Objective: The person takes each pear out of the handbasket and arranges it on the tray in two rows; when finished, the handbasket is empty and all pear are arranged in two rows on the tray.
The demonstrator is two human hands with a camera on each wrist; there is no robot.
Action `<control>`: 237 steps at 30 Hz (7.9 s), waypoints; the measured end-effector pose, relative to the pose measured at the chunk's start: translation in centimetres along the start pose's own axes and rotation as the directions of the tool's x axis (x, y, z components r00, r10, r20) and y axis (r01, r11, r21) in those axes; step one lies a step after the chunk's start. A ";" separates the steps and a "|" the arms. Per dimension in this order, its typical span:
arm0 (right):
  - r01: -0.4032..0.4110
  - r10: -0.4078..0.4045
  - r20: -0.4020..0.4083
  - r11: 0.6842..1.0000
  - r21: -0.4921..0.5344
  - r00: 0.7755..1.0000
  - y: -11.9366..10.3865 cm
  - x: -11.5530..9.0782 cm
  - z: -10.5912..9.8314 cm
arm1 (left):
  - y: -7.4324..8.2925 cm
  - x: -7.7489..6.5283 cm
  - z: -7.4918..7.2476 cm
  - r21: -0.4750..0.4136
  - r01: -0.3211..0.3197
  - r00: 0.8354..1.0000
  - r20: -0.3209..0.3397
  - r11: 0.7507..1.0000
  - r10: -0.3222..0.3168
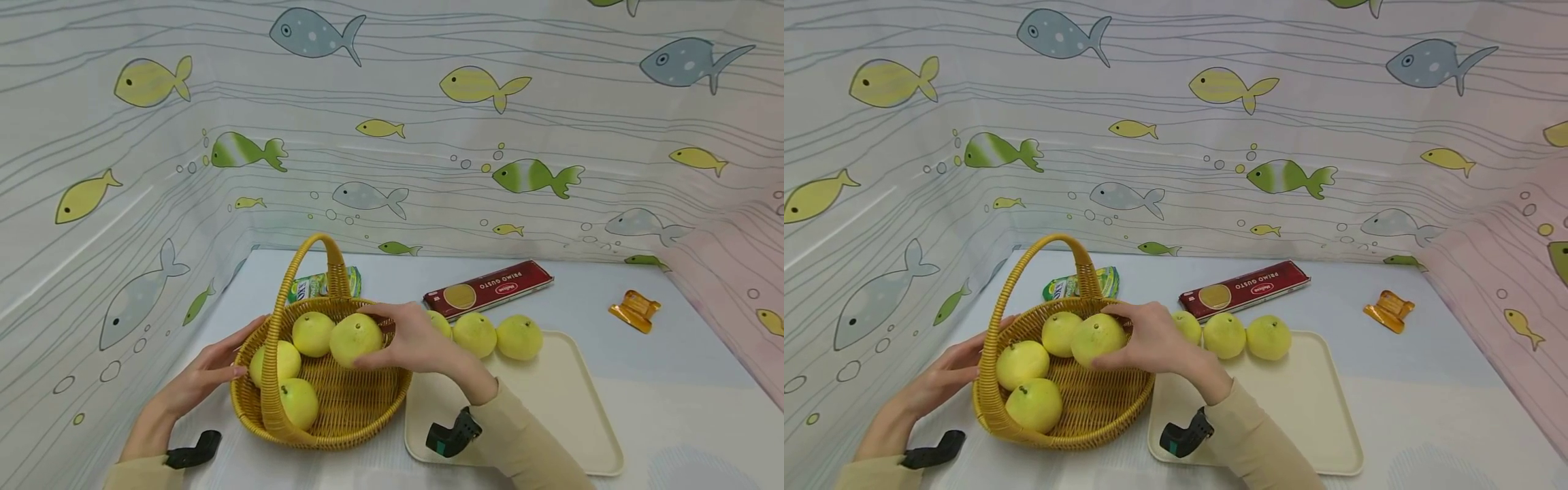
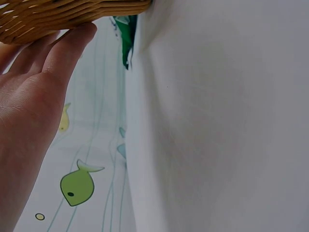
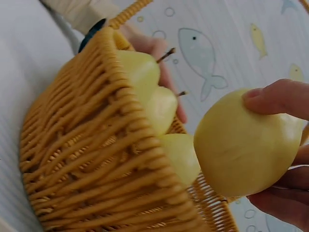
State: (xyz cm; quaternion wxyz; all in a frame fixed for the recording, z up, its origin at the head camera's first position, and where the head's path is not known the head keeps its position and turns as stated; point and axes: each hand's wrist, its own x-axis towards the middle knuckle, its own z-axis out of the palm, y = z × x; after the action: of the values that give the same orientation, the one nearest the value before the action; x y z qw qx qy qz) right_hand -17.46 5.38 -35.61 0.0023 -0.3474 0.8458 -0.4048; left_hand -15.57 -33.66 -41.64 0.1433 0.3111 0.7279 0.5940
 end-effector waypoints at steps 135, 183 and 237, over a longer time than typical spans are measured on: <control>-0.529 0.520 -0.106 0.844 -0.090 0.848 16.3 -19.7 -16.9 | -0.2 -0.1 -0.1 -0.013 0.032 0.999 -0.006 0.999 -0.032; -0.498 0.496 -0.048 0.863 -0.088 0.867 16.6 -20.0 -17.2 | -0.4 -0.1 -0.3 -0.009 0.009 1.000 -0.001 1.000 -0.009; -0.130 0.134 -0.019 0.982 0.134 0.991 1.8 -1.5 -2.8 | -0.4 0.2 -0.1 -0.008 0.001 1.000 -0.008 1.000 -0.001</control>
State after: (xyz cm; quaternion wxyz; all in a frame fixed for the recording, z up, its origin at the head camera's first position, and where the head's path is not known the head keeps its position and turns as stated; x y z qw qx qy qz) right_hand -18.18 8.88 -35.35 0.0405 -0.2840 0.8382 -0.4638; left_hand -15.84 -33.65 -41.94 0.1417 0.3079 0.7261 0.5982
